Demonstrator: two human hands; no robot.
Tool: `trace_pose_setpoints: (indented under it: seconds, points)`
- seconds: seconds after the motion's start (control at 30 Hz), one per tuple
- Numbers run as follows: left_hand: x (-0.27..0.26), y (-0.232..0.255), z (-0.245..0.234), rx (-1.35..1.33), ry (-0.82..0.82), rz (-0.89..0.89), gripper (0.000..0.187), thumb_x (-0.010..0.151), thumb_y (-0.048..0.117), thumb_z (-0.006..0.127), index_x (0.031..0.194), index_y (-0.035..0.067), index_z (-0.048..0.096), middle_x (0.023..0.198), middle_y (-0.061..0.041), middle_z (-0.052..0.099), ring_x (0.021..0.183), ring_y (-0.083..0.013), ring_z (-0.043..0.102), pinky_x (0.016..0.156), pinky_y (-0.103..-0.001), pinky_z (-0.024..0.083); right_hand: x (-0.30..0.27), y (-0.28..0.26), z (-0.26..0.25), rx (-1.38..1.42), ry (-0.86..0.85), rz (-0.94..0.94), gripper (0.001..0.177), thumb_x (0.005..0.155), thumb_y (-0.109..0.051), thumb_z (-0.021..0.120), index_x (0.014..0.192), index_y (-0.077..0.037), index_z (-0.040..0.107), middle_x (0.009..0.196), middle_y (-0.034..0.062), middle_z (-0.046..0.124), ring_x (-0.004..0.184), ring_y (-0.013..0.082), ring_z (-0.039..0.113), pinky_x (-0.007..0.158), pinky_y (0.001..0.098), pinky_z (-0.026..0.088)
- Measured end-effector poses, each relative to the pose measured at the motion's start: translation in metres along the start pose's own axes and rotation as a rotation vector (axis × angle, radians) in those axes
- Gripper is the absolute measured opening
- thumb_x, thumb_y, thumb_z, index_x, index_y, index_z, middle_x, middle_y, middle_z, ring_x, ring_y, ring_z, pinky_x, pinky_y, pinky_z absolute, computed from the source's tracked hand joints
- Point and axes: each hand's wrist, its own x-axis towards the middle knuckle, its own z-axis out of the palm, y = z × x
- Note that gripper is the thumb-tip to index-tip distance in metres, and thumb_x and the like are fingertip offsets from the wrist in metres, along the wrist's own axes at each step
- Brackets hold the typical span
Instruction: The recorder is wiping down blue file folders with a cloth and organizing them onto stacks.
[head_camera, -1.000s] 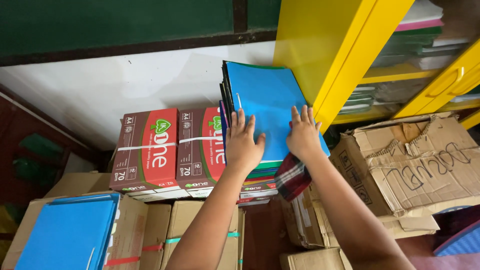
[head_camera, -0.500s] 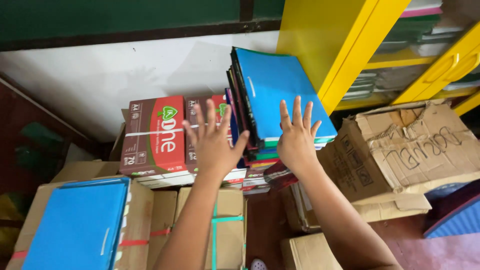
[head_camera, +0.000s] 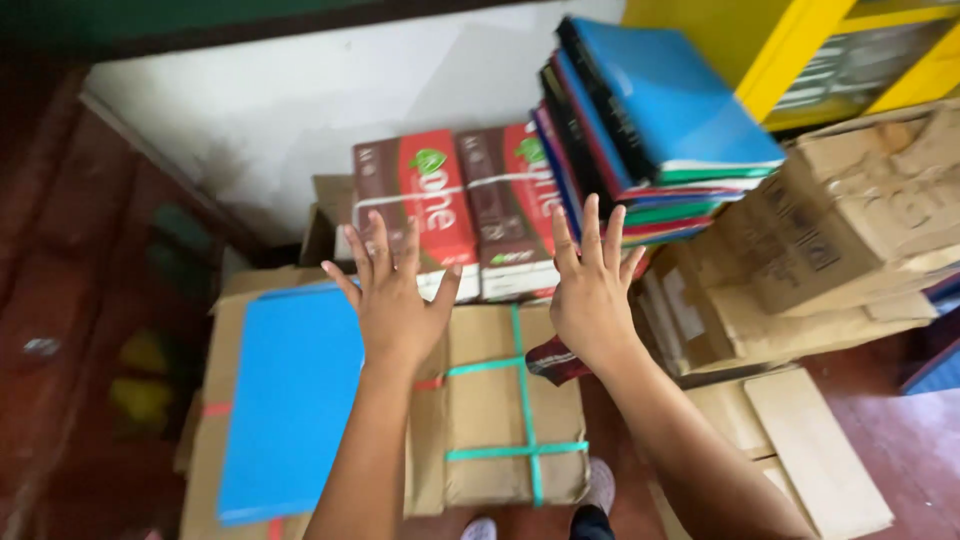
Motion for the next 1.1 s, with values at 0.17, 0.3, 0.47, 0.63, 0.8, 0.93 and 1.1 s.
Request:
trace_pose_setpoints:
  seconds: [0.17,0.3,0.47,0.63,0.8,0.93,1.1]
  points:
    - [-0.042,-0.052,-0.051,0.031,0.036,-0.025,0.077,0.088,0.054,0.068,0.154,0.022,0.047,0.169,-0.016,0.024,0.155,-0.0469,0.013,0.115,-0.076,0.0,-0.035,-0.071,0.014,0.007,0.002,-0.063,0.099,0.076,-0.001,0.063,0.165,-0.016,0.021,0.171,0.0225,0.006,0.154,0.0513,-0.003,0.111,0.0795,0.017]
    - [-0.073,-0.077,-0.073,0.026,0.057,-0.051,0.077,0.089,0.049,0.07,0.156,0.022,0.044,0.17,-0.017,0.022,0.155,-0.0475,0.013,0.115,-0.077,0.001,-0.052,-0.1,0.016,0.022,-0.056,-0.15,0.097,0.081,-0.005,0.06,0.166,-0.017,0.015,0.171,0.0219,-0.001,0.154,0.0505,-0.007,0.112,0.0785,0.013]
    - [-0.111,-0.1,-0.088,0.014,0.084,-0.138,0.074,0.09,0.046,0.07,0.156,0.021,0.045,0.169,-0.017,0.023,0.155,-0.0454,0.014,0.116,-0.076,0.0,-0.067,-0.129,0.019,0.034,-0.062,-0.232,0.103,0.076,-0.001,0.063,0.166,-0.018,0.017,0.17,0.0225,0.004,0.154,0.051,-0.005,0.112,0.0784,0.013]
    - [-0.149,-0.148,-0.086,0.046,-0.003,-0.2,0.072,0.09,0.04,0.07,0.155,0.019,0.046,0.168,-0.019,0.025,0.155,-0.0423,0.016,0.118,-0.073,0.006,-0.082,-0.157,0.039,0.11,-0.095,-0.278,0.101,0.077,0.0,0.062,0.166,-0.017,0.018,0.17,0.0227,0.003,0.154,0.0503,-0.005,0.112,0.0773,0.013]
    - [-0.187,-0.251,-0.032,0.036,-0.232,-0.381,0.07,0.089,0.035,0.066,0.154,0.02,0.047,0.168,-0.019,0.026,0.155,-0.0413,0.023,0.118,-0.065,0.027,-0.084,-0.208,0.069,0.264,-0.001,-0.427,0.094,0.074,-0.004,0.063,0.161,-0.008,0.028,0.166,0.0303,0.013,0.151,0.0567,0.012,0.115,0.068,0.022]
    - [-0.199,-0.315,0.026,0.021,-0.133,-0.319,0.062,0.09,0.034,0.064,0.15,0.02,0.053,0.161,-0.022,0.037,0.149,-0.0469,0.033,0.112,-0.066,0.035,-0.073,-0.255,0.132,0.364,0.142,-0.5,0.068,0.088,-0.007,0.06,0.153,-0.001,0.041,0.157,0.0348,0.031,0.145,0.0545,0.033,0.116,0.0579,0.032]
    - [-0.208,-0.35,0.052,0.018,-0.094,-0.076,0.071,0.083,0.033,0.068,0.149,0.011,0.051,0.159,-0.026,0.037,0.148,-0.051,0.028,0.116,-0.06,0.024,-0.117,-0.292,0.286,0.29,0.013,-0.369,0.074,0.091,-0.039,0.067,0.149,-0.001,0.04,0.16,0.0335,0.025,0.145,0.0532,0.028,0.118,0.0568,0.027]
